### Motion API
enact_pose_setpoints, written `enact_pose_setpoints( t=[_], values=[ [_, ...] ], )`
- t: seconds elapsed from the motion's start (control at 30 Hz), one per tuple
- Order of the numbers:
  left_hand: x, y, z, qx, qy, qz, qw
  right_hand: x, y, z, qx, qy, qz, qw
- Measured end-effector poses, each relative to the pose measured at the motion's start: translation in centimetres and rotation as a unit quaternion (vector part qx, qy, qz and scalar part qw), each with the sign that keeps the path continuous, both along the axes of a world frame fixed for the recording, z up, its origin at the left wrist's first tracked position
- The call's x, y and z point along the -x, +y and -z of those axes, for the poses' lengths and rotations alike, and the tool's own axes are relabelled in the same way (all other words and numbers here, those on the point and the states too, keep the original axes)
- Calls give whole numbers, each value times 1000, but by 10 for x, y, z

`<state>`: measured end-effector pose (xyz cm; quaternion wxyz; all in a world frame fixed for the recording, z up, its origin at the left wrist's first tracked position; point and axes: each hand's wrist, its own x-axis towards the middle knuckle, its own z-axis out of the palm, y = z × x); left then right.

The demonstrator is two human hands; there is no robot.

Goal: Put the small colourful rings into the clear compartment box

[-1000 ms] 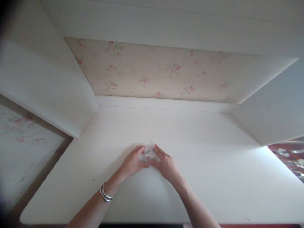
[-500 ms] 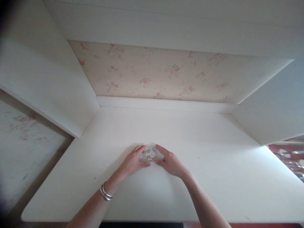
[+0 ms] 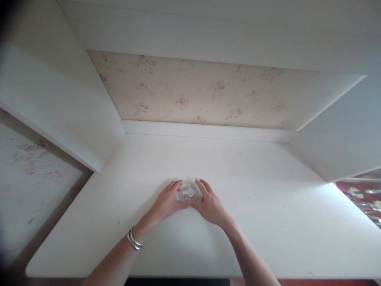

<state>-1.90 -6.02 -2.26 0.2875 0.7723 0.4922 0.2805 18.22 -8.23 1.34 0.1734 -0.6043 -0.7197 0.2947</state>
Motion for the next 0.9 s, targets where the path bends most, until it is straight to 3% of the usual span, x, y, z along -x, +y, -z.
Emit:
enact_pose_setpoints(
  t=[0.1, 0.23, 0.43, 0.6, 0.77, 0.9],
  values=[
    [1, 0, 2, -5, 7, 7, 1000, 22, -5, -2, -50, -80, 44, 995],
    [2, 0, 1, -8, -2, 30, 1000, 45, -8, -4, -74, -154, 55, 984],
    [3, 0, -2, 45, -13, 23, 999, 36, -4, -3, -106, -140, 92, 980],
    [5, 0, -6, 50, -15, 30, 998, -30, 24, 2, -125, -74, 161, 976],
    [5, 0, -10, 14, 0, 30, 999, -140, 68, 9, -144, -88, 301, 939],
    [4, 0, -12, 0, -2, 30, 1000, -219, 90, 16, -128, -145, 342, 919]
  ],
)
